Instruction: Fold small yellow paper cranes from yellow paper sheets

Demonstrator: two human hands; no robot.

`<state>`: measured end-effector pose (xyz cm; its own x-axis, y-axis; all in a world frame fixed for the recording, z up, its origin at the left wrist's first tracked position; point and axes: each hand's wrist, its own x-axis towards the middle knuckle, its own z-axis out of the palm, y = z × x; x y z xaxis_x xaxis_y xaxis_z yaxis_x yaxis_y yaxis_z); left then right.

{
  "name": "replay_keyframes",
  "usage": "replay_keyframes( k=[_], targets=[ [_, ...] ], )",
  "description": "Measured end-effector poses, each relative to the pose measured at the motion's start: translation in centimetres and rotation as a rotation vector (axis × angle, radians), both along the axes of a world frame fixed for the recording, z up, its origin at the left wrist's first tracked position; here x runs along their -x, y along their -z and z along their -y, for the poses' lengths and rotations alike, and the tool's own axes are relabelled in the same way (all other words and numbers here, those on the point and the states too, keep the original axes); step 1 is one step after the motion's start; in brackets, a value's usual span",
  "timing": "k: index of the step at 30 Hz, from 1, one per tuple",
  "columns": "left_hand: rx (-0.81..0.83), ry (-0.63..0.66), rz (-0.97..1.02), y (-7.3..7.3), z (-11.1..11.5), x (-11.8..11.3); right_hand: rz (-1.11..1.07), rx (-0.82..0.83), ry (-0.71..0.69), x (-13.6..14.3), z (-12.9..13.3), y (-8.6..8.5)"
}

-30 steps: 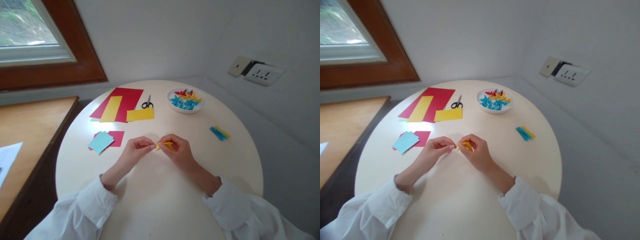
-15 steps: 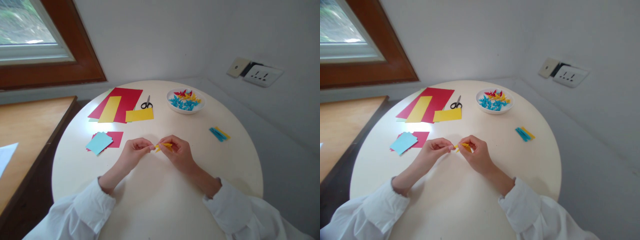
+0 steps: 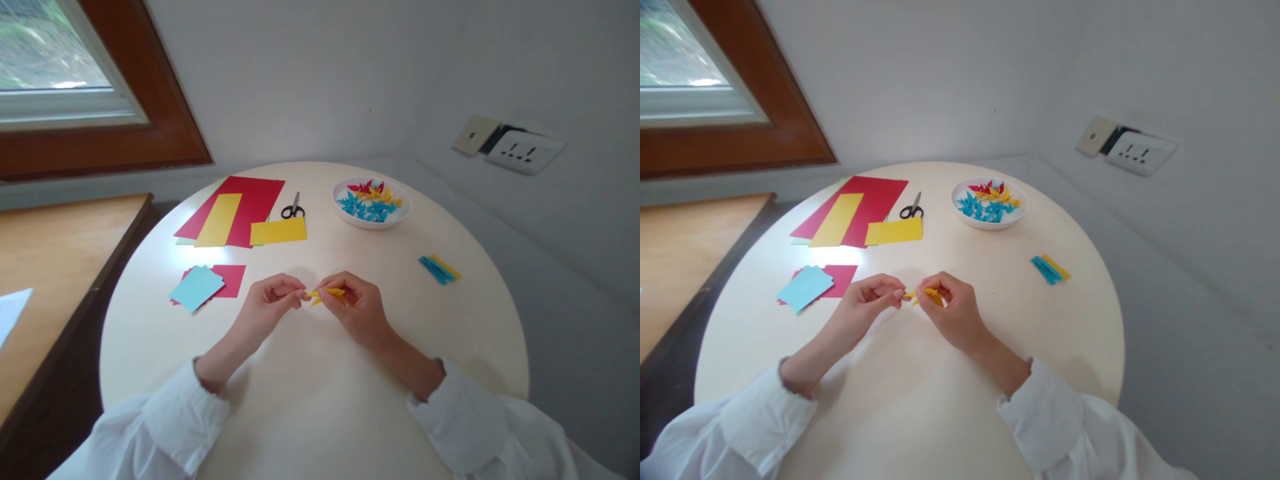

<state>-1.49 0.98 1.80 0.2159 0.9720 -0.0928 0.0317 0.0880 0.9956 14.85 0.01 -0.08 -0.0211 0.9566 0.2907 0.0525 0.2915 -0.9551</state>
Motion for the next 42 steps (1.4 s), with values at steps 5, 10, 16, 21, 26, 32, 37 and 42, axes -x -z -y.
replay_keyframes(
  k=[5,10,16,21,26,32,37,42],
  targets=[
    [0.043,0.044,-0.006,-0.34,0.16,-0.08,0.016,-0.008,-0.034,0.07,0.07,-0.08],
    [0.047,0.036,0.002,-0.60,0.26,-0.20,0.017,-0.013,-0.058,0.09,0.08,-0.05],
    [0.034,0.024,-0.039,-0.34,0.20,-0.19,0.022,-0.010,-0.056,0.06,0.07,0.10],
    [0.046,0.016,-0.031,-0.41,0.19,-0.23,0.017,-0.024,-0.048,0.10,0.03,0.23],
    [0.062,0.026,-0.034,-0.64,0.17,-0.24,0.014,-0.029,-0.045,0.12,0.01,0.24],
    [0.052,0.029,-0.045,-0.73,0.27,-0.21,0.032,-0.041,-0.029,0.05,0.01,0.40],
    [0.060,0.031,-0.041,-0.65,0.37,-0.25,0.059,-0.050,-0.040,0.07,-0.01,0.44],
    [0.073,0.031,-0.029,-0.09,0.25,-0.18,0.097,-0.062,-0.039,0.18,-0.06,0.49]
  ],
)
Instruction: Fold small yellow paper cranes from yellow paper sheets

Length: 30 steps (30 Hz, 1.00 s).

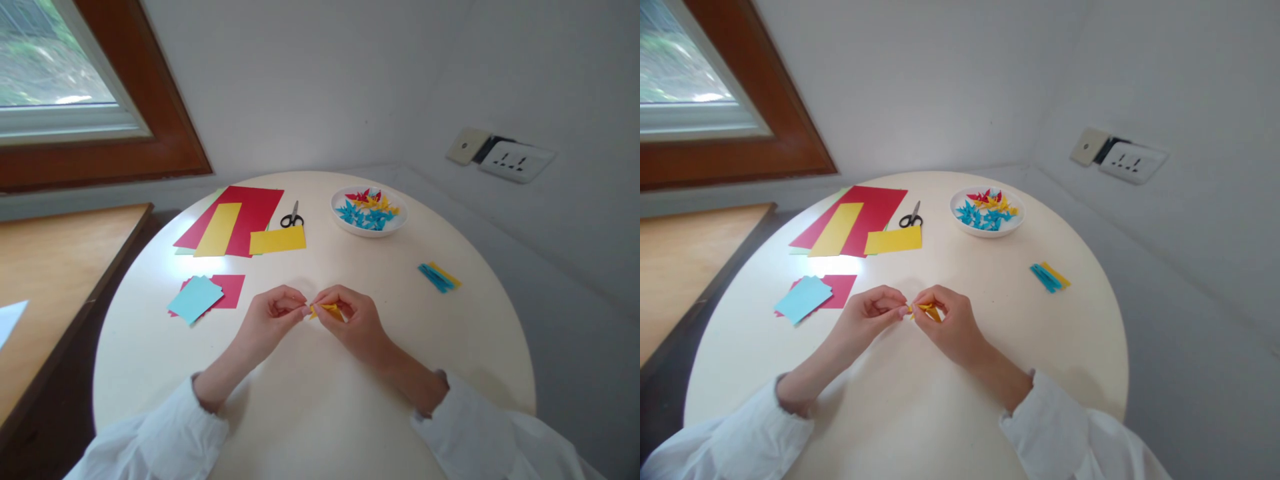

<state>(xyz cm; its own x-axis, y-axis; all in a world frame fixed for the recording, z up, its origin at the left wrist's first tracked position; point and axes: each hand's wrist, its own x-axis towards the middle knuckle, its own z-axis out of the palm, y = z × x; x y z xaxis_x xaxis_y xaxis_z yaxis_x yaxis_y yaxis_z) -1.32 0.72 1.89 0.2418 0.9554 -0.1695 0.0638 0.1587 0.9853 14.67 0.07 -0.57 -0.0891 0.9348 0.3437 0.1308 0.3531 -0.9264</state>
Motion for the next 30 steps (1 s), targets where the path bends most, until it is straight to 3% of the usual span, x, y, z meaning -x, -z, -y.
replay_keyframes(
  k=[22,30],
  targets=[
    [-0.029,-0.038,-0.019,-0.48,-0.11,0.04,-0.067,0.062,0.028,-0.17,-0.14,-0.30],
    [-0.064,0.003,-0.050,-0.67,0.07,0.04,-0.031,0.055,0.035,-0.11,0.06,-0.62]
  ],
)
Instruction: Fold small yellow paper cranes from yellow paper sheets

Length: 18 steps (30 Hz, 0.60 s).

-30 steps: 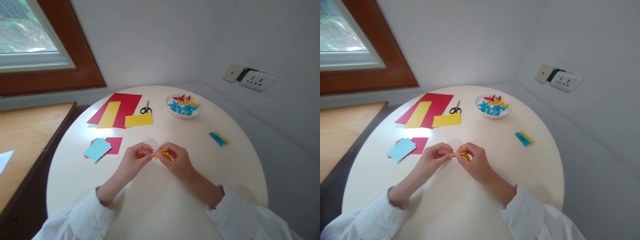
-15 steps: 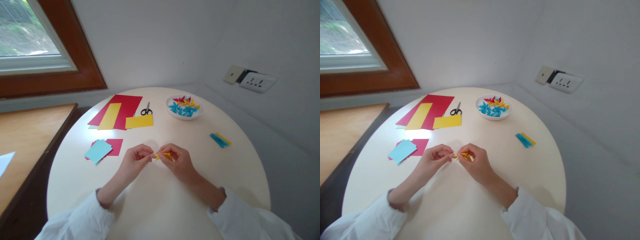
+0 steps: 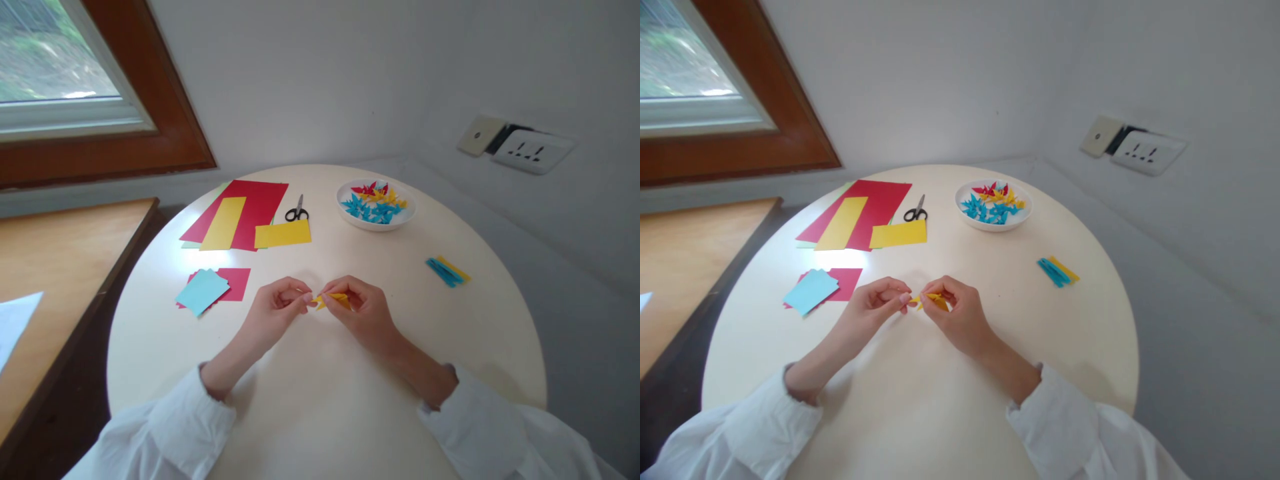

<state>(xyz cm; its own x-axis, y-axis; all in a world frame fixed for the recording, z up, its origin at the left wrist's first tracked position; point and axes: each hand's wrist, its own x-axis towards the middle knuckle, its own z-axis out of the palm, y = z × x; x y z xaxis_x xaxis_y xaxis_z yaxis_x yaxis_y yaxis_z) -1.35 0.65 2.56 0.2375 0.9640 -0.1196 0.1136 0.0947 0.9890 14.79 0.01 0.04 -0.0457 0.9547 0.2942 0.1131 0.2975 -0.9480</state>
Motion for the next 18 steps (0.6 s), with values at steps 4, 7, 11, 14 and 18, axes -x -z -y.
replay_keyframes(
  k=[4,7,11,14,18],
  targets=[
    [0.007,0.015,0.016,0.14,0.02,-0.04,0.010,-0.003,-0.022,0.00,0.06,-0.04],
    [-0.002,0.011,0.023,0.27,-0.02,-0.07,0.005,-0.007,-0.027,0.07,0.09,0.06],
    [-0.017,0.000,0.004,0.27,0.01,-0.06,-0.007,-0.012,-0.024,0.15,0.11,0.13],
    [-0.023,0.002,-0.018,0.24,0.05,-0.02,-0.012,-0.011,-0.021,0.17,0.12,0.12],
    [-0.051,0.015,-0.024,0.42,0.07,0.05,-0.001,-0.013,-0.013,0.20,0.16,0.05]
  ],
)
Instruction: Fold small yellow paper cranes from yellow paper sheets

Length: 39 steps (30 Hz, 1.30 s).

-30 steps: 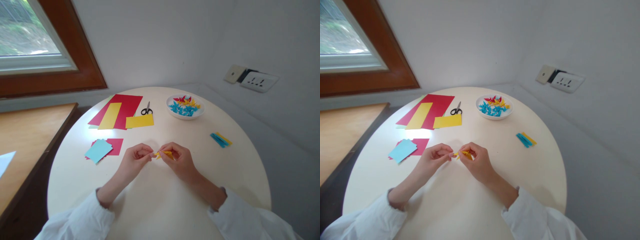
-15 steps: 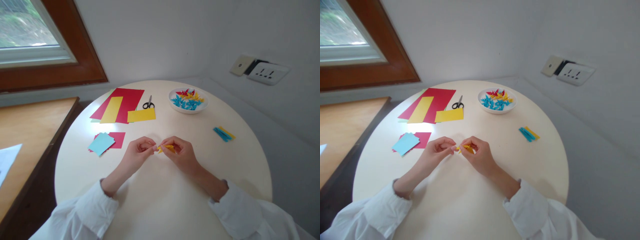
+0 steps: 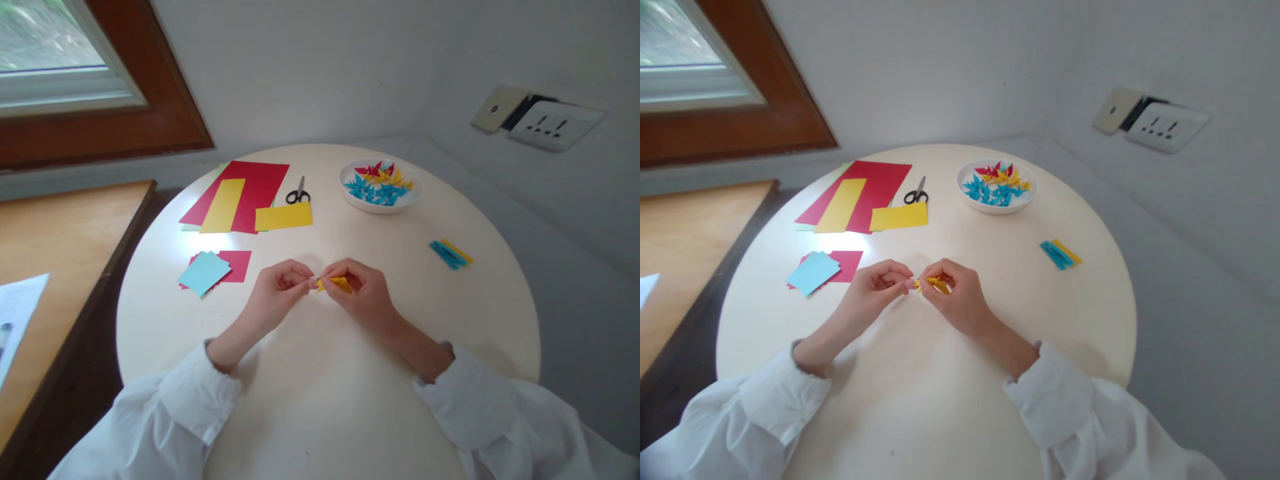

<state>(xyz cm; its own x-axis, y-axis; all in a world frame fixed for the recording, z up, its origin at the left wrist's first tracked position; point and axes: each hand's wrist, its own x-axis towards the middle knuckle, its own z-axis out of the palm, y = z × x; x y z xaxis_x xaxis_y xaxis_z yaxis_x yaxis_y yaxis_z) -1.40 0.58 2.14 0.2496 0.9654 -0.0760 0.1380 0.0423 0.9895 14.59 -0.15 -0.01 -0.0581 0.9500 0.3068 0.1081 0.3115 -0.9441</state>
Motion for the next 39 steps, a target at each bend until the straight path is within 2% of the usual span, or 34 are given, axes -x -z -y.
replay_keyframes(
  k=[10,23,39],
  targets=[
    [-0.015,0.007,-0.032,-0.42,0.13,0.02,0.033,-0.016,0.009,-0.12,0.01,-0.16],
    [-0.020,0.006,-0.015,-0.11,0.04,0.12,0.027,-0.011,0.019,-0.18,-0.03,-0.09],
    [-0.032,0.007,-0.059,-0.45,0.23,-0.06,0.057,-0.029,0.035,-0.18,0.02,-0.07]
  ],
)
